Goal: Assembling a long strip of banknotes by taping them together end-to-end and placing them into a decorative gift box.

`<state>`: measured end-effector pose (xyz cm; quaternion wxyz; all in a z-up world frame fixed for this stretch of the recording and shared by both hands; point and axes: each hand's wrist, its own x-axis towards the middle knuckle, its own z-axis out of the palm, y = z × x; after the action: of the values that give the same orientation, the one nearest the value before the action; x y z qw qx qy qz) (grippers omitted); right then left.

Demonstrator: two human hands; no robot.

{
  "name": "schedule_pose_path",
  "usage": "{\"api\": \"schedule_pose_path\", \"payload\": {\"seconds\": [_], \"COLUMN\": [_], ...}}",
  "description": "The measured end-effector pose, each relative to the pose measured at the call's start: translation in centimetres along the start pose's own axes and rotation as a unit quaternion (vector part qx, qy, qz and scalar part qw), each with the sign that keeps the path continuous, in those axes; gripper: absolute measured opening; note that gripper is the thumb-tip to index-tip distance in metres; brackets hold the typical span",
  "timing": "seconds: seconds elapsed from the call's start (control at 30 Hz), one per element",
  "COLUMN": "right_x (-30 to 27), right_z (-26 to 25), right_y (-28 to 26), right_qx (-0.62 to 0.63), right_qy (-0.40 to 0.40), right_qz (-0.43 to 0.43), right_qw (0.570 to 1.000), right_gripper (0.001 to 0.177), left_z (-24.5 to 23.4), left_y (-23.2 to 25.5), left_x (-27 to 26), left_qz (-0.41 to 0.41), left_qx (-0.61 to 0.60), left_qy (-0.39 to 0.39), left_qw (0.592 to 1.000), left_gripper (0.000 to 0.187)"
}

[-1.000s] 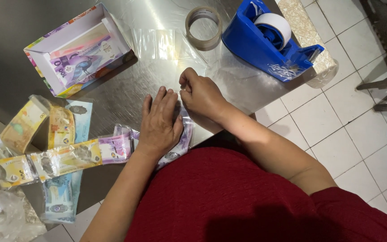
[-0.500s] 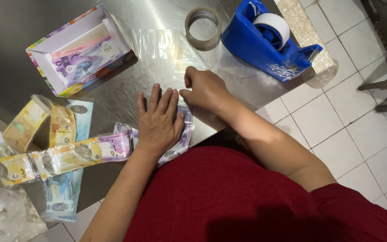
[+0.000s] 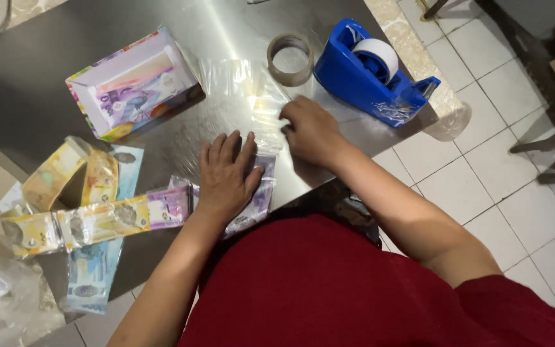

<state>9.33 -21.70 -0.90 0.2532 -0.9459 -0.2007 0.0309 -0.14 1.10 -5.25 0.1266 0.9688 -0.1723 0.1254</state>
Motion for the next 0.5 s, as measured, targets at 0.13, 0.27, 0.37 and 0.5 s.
{"api": "schedule_pose_path", "payload": {"seconds": [0.13,0.27,0.37,0.5], "right_x": [3.2,4.6,5.5,4.4], "right_z": [2.1,3.4,3.4,2.7], "right_y": [-0.6,-0.7,0.3,-1.2], "right_qx": [-0.069,-0.156,-0.174,0.039], "right_qy": [0.088,0.102,0.084,0.065], "right_qz": [-0.310,-0.338,-0.326,-0.351], "right_qw": [0.944,0.922,0.925,0.933], "right_gripper": [0.043,0.014,0.016,0.015], "left_z": [1.5,0.5,-0.8,-1.9], "left_y": [-0.2,-0.7,-0.8,-0.1], "left_x": [-0.8,-1.5,-0.4,1.0], "left_qz": [-0.045,-0.075,-0.093,-0.145], "left_qx": [-0.014,-0.063,-0.129,-0.237], "left_qy": [0.013,0.022,0.022,0.026], "left_qw": [0.999,0.995,0.987,0.960], "left_gripper": [0.081,0.087,0.084,0.076]}}
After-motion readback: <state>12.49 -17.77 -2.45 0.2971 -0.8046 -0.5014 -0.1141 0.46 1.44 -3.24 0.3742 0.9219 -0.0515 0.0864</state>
